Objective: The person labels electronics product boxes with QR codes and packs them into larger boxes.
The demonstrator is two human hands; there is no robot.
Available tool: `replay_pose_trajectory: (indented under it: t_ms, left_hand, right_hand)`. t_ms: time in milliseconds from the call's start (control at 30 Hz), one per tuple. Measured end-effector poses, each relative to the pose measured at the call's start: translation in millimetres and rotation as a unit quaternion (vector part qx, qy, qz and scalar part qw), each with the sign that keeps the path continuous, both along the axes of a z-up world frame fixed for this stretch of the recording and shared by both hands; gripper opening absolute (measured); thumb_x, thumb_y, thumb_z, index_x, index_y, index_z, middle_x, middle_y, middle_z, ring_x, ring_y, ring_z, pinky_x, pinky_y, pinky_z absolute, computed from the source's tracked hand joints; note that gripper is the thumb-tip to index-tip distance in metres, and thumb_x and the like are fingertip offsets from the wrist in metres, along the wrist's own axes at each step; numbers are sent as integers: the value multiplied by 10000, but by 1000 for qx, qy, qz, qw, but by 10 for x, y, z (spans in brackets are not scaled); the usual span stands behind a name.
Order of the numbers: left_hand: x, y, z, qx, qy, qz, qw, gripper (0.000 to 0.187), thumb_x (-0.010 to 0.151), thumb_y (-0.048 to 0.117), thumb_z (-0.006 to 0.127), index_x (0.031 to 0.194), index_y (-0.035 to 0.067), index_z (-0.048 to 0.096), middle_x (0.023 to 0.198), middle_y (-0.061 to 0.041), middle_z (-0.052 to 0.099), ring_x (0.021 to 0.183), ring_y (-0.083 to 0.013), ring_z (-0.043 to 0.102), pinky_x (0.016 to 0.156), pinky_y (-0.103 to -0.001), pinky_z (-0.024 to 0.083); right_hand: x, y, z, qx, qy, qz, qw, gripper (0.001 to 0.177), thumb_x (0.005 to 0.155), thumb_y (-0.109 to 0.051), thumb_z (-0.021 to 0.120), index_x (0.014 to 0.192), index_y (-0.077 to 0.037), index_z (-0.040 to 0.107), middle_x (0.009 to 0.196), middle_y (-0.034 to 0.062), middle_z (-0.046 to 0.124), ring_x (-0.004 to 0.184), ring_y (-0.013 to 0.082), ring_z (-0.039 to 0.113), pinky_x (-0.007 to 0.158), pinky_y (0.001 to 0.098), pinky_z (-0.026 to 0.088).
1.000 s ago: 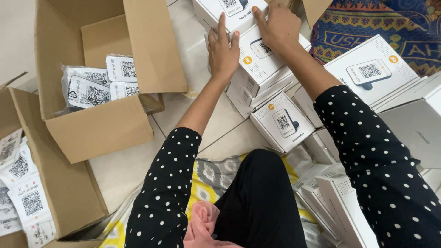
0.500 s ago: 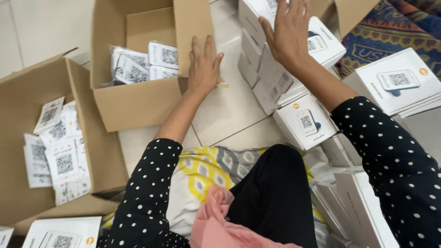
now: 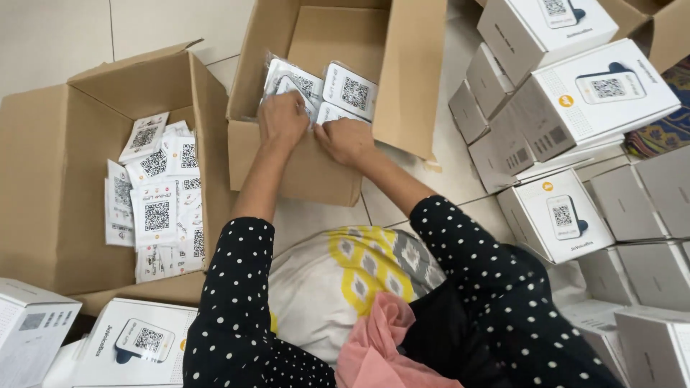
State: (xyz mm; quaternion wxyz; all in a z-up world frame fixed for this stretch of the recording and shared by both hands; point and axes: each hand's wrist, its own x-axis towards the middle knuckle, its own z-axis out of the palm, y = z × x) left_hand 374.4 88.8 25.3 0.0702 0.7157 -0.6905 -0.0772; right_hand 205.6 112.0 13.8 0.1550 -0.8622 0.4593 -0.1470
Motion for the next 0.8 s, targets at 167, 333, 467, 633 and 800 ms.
replay_pose_trajectory:
  t_ms: [167,333,467,633,800]
  left_hand:
    - [485,-503,-551,-270,-42,34,961,814,681,333,904,1340,10,552,1277,-256,655,1211,-400,610,1032,-402,452]
    - [496,-599,-484,23,55,132,989,1015,580,354,935,1458,211,447,1291,-184,650,1247,-365,577,1139,-473,352]
    - [574,-567,-451,71,34,95,992,904,608,275,886,1405,250,461,1302,-153,650,1306,-427,489,1123,-596,304]
    - [864,-576,-997,69,185,85,977,1005,568,320,888,1381,170,317,1321,-223,632,1283,-476,544,1153,-553,336]
    - [321,-59,-182,-37,180,150,971,835,697,291,850,1388,256,382,1373,-273,500,1306,-498,481,1091,-538,396]
  right_hand:
    - [-6,136,-18,-21,-3,-87,996,533,1059,-540,429,872,-135,720,790,127,715,757,332,705,690,472,542]
    - [-84,68,13,-81,6,-39,996,575,932,-673,541,833,-130,704,706,66,704,689,271,700,627,435,538]
    - [-230,75,35,-110,4,-15,994,566,922,-679,564,845,-137,710,741,59,715,712,262,706,629,426,539]
    - [-367,50,48,-132,-4,38,991,578,915,-692,581,899,-129,707,797,54,730,754,263,711,613,428,532]
    - [-390,30,143,-101,23,45,994,609,914,-719,572,1002,-126,684,880,63,732,837,274,703,680,444,529]
